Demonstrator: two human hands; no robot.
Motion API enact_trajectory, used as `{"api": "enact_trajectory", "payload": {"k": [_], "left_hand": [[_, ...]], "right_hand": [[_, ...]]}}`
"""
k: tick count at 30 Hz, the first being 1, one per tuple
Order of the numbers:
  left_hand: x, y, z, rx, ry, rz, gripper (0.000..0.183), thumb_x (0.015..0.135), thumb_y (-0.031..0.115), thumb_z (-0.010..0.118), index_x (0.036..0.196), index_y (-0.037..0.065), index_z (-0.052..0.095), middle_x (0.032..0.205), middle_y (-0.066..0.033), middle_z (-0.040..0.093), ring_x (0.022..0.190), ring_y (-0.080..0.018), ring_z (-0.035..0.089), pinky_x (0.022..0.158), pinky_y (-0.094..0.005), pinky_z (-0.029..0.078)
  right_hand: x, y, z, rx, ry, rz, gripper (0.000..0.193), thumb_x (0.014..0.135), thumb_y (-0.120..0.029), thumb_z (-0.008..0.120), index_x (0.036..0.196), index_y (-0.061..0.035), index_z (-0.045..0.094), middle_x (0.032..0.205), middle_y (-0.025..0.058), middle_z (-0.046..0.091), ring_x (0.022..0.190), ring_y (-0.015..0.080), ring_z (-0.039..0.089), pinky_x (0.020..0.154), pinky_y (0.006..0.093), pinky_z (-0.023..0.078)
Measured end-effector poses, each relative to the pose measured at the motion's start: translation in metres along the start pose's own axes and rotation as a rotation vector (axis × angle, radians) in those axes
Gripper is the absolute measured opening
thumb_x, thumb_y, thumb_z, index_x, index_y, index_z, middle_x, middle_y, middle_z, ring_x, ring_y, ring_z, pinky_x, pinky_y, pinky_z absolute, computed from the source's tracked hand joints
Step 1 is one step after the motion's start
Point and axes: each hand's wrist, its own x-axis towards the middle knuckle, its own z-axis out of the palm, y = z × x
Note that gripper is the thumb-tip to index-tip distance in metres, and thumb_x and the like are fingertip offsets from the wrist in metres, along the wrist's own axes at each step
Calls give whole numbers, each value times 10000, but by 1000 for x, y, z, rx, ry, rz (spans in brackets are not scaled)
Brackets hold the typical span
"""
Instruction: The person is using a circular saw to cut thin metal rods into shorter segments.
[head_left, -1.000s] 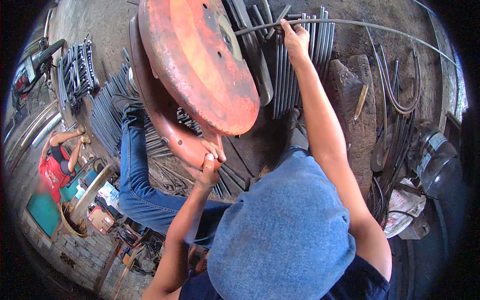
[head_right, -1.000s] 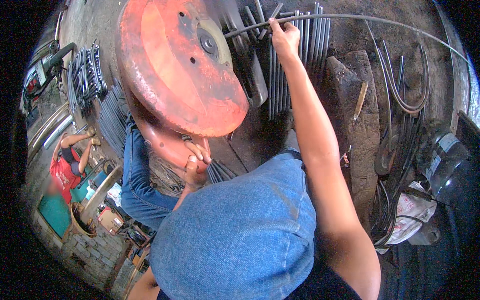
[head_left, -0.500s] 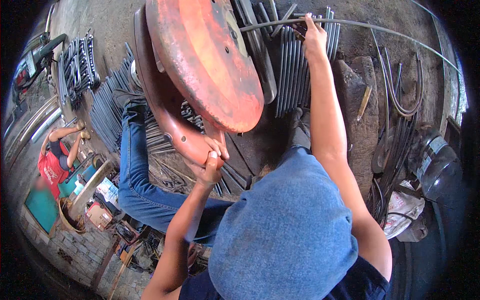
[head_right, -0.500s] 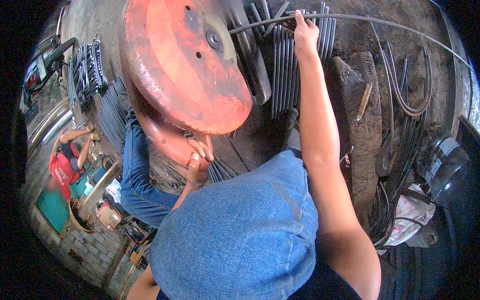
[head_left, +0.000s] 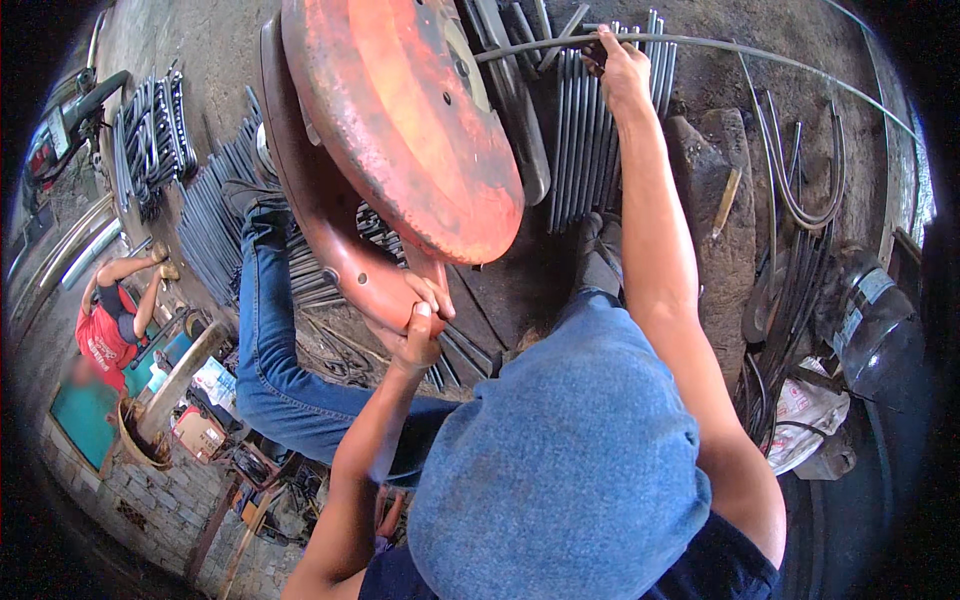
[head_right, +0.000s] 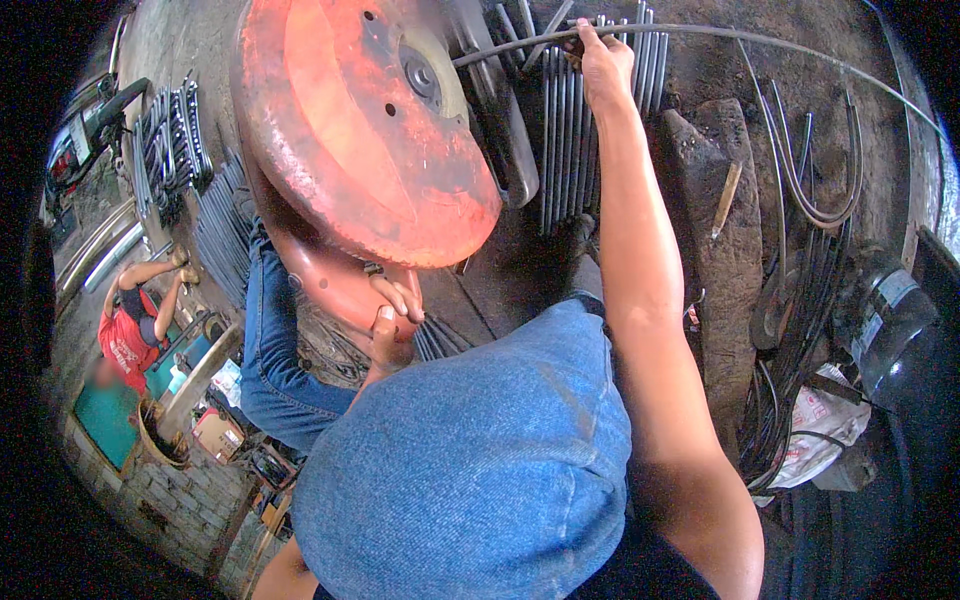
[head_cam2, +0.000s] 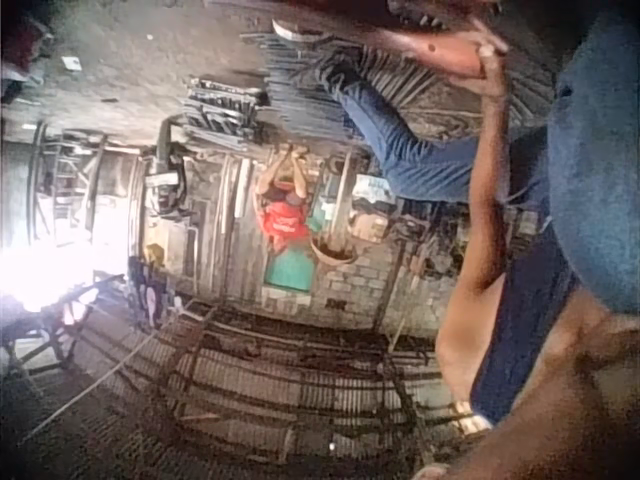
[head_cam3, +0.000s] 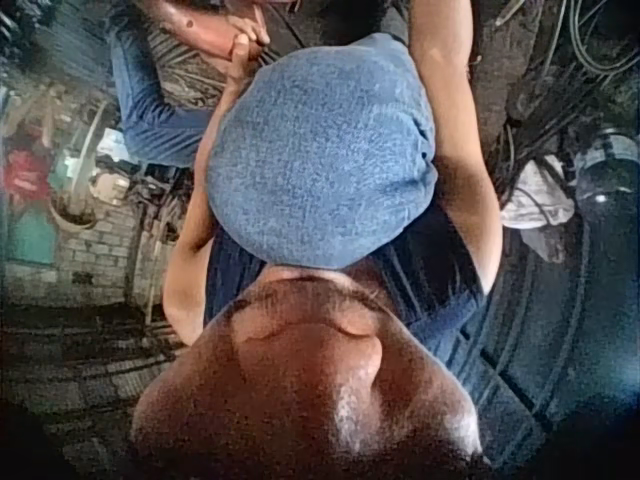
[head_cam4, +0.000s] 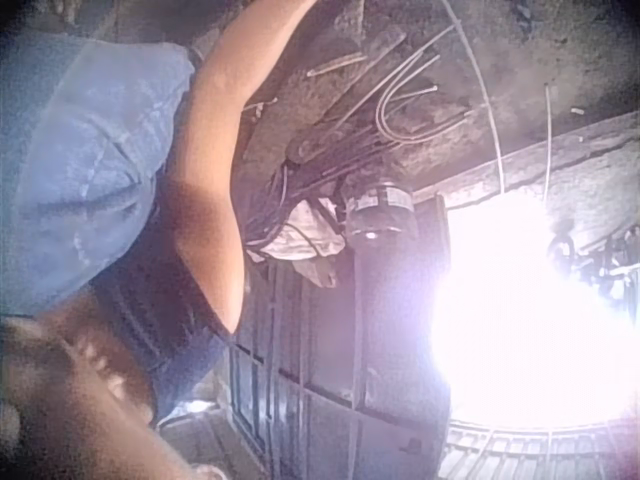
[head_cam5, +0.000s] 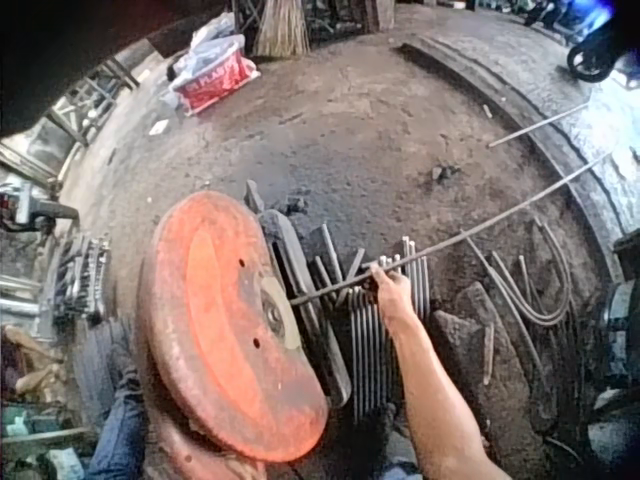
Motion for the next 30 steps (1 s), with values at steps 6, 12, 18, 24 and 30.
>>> {"api": "enact_trajectory", "payload": {"k": [6,12,18,24,30], "left_hand": [[-2,-3,-1,-2,14,-6,97,799,100,520,787,23,461,642,-81,500,553,-178,512,573,-313,455],[-2,-4,-6,20,2,-25,88,792,101,515,777,27,468,634,-85,505,557,-178,509,574,-310,454],[-5,-8,-8,21,-2,-45,82,781,105,517,759,37,476,630,-89,524,559,-174,504,590,-307,451],[-4,-1,-9,63,1,-110,101,783,124,536,762,38,487,630,-88,535,559,-172,506,599,-309,452],[0,6,2,32,27,-42,103,780,120,547,755,39,489,626,-86,534,558,-172,506,621,-321,466]], "right_hand": [[3,4,0,1,3,25,279,883,-220,696,903,56,661,787,67,645,688,125,571,647,281,479],[2,9,0,-19,-7,-63,275,875,-235,705,891,39,680,788,31,643,671,99,524,632,272,425],[7,9,-3,-90,-18,-55,237,891,-186,677,926,44,631,814,85,665,691,163,642,597,291,517],[10,13,-1,-105,7,-70,226,902,-184,659,920,41,637,820,85,660,703,162,638,603,302,520],[14,16,-1,-114,39,-54,245,910,-184,645,921,61,642,776,87,661,631,164,621,586,296,514]]}}
